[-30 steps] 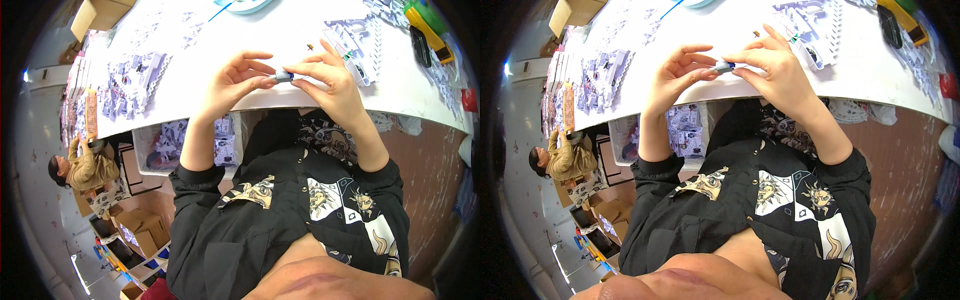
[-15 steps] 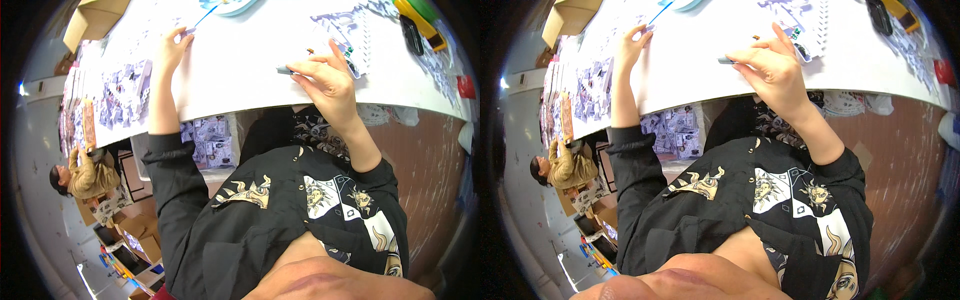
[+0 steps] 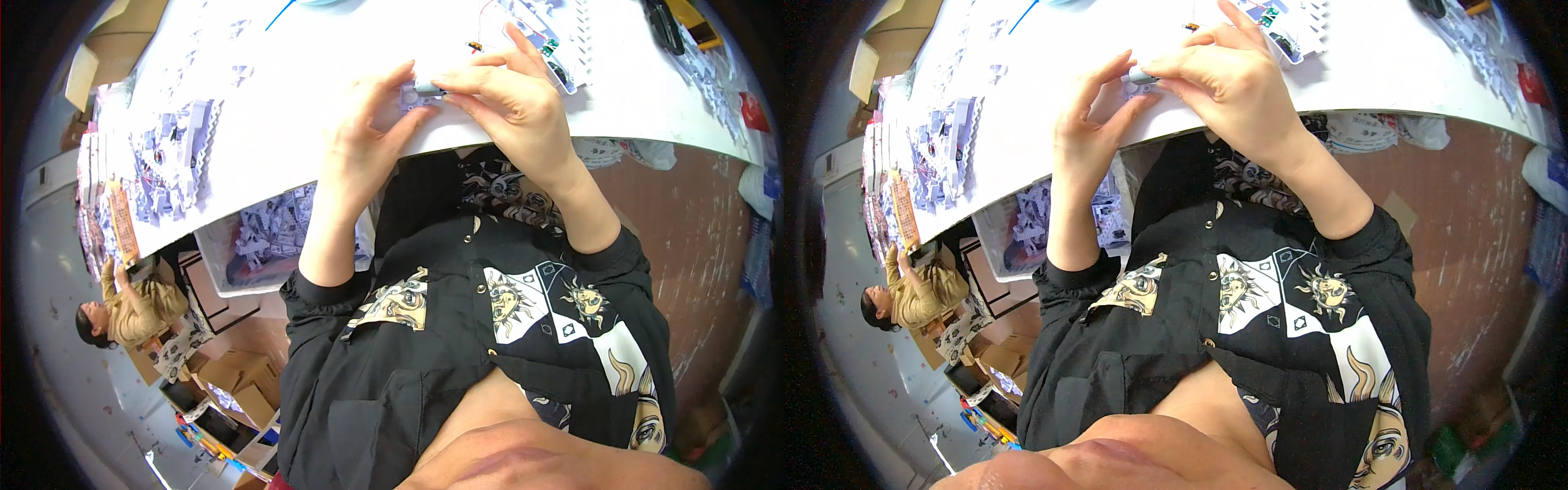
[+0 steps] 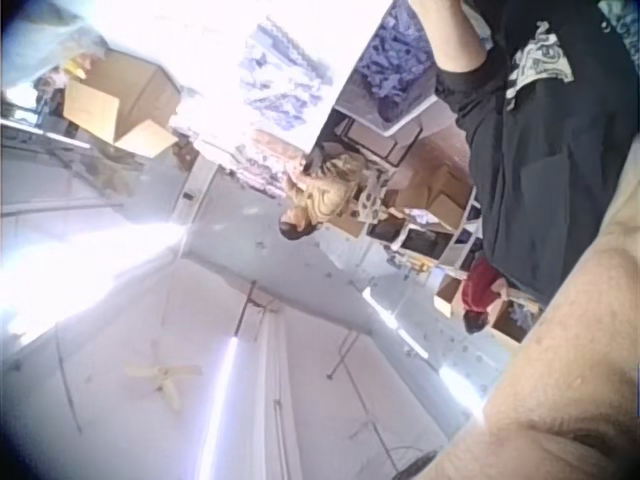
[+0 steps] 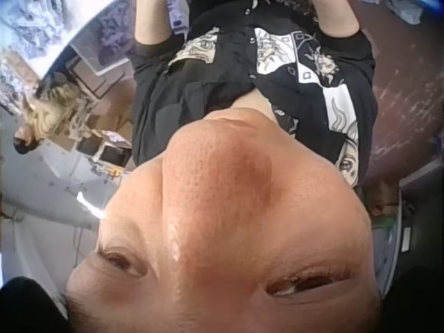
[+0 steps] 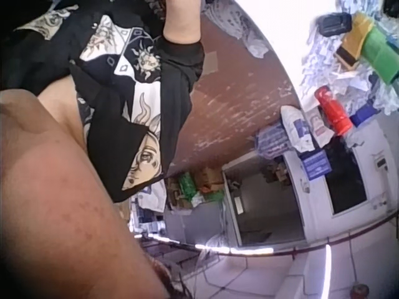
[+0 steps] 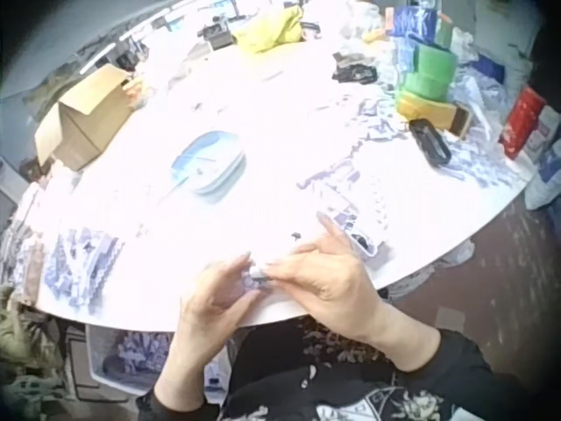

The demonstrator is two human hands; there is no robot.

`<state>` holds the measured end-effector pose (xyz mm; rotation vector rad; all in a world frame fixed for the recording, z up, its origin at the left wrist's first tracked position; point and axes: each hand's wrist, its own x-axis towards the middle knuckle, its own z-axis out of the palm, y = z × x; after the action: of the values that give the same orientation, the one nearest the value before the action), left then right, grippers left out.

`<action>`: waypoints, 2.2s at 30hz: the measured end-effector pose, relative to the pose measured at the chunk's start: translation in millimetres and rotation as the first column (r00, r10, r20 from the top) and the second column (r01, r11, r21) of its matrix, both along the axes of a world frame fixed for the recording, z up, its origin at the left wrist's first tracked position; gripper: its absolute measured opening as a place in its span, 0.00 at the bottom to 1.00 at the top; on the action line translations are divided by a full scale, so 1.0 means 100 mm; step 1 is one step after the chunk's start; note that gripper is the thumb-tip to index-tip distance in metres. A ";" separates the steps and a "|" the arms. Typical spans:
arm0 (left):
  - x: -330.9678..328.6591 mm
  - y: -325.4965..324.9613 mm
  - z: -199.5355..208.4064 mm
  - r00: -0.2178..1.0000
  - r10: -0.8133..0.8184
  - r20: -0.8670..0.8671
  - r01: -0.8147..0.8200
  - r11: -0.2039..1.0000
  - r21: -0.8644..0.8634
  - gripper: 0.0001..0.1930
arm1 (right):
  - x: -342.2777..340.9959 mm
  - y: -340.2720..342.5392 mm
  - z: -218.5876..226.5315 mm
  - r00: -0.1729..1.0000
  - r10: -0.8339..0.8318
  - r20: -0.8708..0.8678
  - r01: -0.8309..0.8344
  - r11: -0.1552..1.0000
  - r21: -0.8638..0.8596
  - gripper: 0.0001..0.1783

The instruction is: The person applies a substance to small components using a brush, fits motor pieces into plastic casings to assemble toy frames by hand, and arranges the assembled pieces inside a storage bin.

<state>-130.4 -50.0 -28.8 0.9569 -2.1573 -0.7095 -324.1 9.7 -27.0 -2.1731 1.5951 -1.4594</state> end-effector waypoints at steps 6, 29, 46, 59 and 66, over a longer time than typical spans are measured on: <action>-0.02 -0.01 -0.05 0.998 -0.046 -0.030 0.047 0.999 0.023 0.26 | -0.06 -0.01 0.00 0.991 -0.024 -0.134 0.017 0.998 -0.054 0.14; 0.36 -1.75 -0.01 0.558 0.406 -0.723 0.178 0.793 0.583 0.08 | 0.02 0.08 -0.15 0.949 -0.144 -0.279 0.108 0.984 -0.139 0.10; -0.27 -1.84 0.67 0.971 0.239 -0.030 -0.241 0.960 -0.142 0.18 | 0.02 0.09 -0.14 0.964 -0.117 -0.241 0.096 0.991 -0.096 0.11; -0.25 -1.71 0.79 0.939 0.337 0.067 -0.334 0.941 -0.056 0.17 | 0.02 0.12 -0.14 0.963 -0.132 -0.235 0.112 0.989 -0.097 0.11; 0.11 -1.79 0.90 0.967 0.208 -0.150 -0.223 0.970 -0.092 0.16 | 0.04 0.07 -0.17 0.966 -0.146 -0.215 0.117 0.983 -0.143 0.07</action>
<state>-119.1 -229.2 61.5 1.0345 -1.9143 -0.5307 -320.2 16.9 -43.9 -2.4235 1.7945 -1.4319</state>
